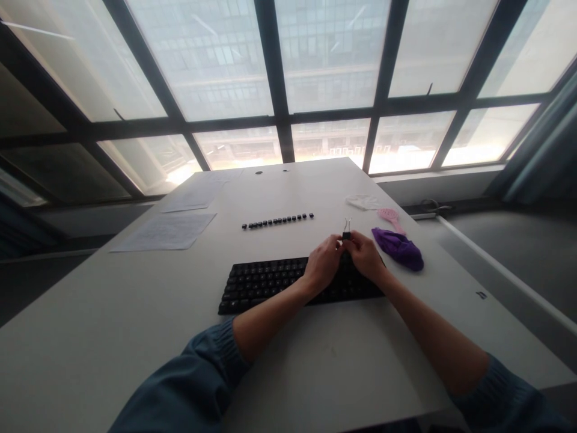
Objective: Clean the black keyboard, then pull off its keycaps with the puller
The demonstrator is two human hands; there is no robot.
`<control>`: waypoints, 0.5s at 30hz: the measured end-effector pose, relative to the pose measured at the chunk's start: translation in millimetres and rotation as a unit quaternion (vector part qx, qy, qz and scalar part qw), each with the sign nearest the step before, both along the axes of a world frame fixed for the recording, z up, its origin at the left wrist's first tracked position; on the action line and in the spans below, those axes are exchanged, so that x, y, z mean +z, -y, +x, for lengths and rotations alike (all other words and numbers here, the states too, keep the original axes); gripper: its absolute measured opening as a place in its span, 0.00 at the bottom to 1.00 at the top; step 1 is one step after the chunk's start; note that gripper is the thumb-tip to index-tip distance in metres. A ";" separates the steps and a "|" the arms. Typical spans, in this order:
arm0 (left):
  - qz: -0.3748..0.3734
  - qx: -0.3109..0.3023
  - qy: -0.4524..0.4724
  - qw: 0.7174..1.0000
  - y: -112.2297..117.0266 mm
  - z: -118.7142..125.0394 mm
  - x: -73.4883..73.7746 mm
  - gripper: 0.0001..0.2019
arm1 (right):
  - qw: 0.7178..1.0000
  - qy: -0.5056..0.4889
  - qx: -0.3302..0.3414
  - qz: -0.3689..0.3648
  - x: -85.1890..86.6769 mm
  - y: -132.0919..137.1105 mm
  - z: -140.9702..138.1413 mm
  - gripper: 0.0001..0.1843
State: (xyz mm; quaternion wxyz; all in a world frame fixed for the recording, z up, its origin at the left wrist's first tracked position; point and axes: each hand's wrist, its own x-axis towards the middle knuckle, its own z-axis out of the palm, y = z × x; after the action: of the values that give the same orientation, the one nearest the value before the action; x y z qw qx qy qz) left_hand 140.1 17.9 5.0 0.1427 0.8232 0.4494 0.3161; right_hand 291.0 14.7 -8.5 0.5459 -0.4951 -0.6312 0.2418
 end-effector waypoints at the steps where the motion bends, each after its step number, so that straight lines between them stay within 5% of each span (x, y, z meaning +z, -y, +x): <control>1: -0.005 -0.006 0.008 1.000 0.1 0.1 0.4 0.12 | 1.000 0.006 -0.001 -0.002 -0.2 0.6 -0.4 0.09; 8: -0.028 -0.034 0.017 0.999 3.7 -2.2 5.5 0.14 | 0.997 -0.072 -0.012 -0.023 1.8 -2.2 2.4 0.12; 15: 0.027 -0.032 -0.060 0.997 6.3 -3.8 6.4 0.14 | 0.995 -0.098 -0.019 -0.032 0.2 -4.7 2.6 0.13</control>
State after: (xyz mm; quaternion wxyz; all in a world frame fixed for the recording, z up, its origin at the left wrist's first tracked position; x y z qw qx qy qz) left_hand 136.3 11.5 11.4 0.1034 0.8583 0.4216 0.2737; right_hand 293.6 19.4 -8.3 0.5937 -0.4982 -0.5571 0.2983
